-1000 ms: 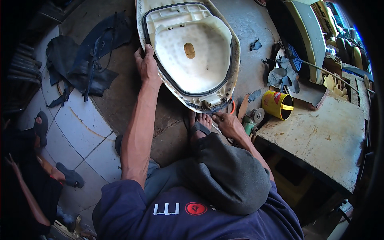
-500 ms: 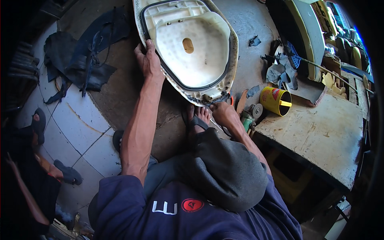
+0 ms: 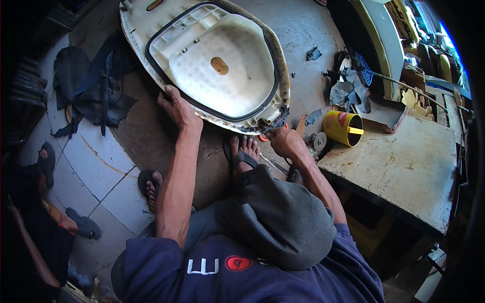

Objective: The person reupholsters a scooter seat by prying off the old blue vinyl covering and staples from the plastic seat frame using pliers and a blade, working on the floor of a workshop.

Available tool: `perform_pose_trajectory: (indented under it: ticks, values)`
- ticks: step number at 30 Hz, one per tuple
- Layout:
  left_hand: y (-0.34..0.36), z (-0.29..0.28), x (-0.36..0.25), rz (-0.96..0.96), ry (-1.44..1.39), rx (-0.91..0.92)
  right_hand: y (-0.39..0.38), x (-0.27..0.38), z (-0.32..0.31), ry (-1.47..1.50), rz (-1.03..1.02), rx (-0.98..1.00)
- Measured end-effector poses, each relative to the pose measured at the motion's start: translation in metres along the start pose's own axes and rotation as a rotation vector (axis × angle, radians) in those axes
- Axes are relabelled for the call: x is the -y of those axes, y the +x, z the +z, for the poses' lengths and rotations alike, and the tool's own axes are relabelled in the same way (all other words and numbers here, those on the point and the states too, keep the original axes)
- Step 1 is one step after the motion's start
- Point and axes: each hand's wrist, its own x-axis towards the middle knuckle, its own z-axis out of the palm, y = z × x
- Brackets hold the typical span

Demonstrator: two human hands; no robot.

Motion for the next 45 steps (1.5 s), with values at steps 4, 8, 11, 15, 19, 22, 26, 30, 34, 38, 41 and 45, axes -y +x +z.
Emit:
perform_pose_trajectory:
  ticks: [4,8,11,15,19,22,26,30,34,38,41,45]
  values:
    - [-0.007,0.004,-0.001,-0.056,-0.070,-0.013,0.013,-0.015,0.029,-0.127,0.222,-0.020]
    - [-0.003,0.002,0.000,-0.084,-0.103,-0.005,-0.003,-0.027,0.059,1.004,0.333,0.075]
    - [0.008,0.004,0.002,-0.016,-0.078,0.031,0.004,-0.023,0.031,0.365,0.042,-0.107]
    - [0.002,-0.001,0.004,-0.025,-0.099,0.018,0.003,-0.013,0.024,0.051,0.014,-0.041]
    - [0.002,-0.002,0.008,-0.051,-0.064,-0.036,0.023,-0.022,0.035,0.111,0.027,-0.027]
    - [0.015,-0.021,0.020,-0.066,-0.058,-0.046,0.017,-0.028,0.061,0.814,0.207,0.178]
    - [0.013,-0.018,0.019,-0.089,-0.078,0.026,0.005,-0.030,0.065,1.189,0.200,0.179]
    - [0.009,-0.012,0.011,-0.111,-0.130,0.021,-0.006,-0.014,0.057,0.222,-0.016,-0.258]
    - [0.008,-0.010,0.011,-0.080,-0.046,-0.010,-0.006,0.005,0.029,0.195,0.138,-0.083]
    - [0.004,-0.003,0.009,-0.108,-0.137,0.026,0.005,-0.022,0.069,1.061,0.169,0.013]
    - [-0.004,0.008,-0.004,-0.144,-0.165,0.010,0.013,-0.023,0.058,1.059,0.195,-0.002]
    - [-0.005,-0.002,0.001,-0.093,-0.126,-0.003,0.006,-0.027,0.044,0.466,0.043,-0.106]
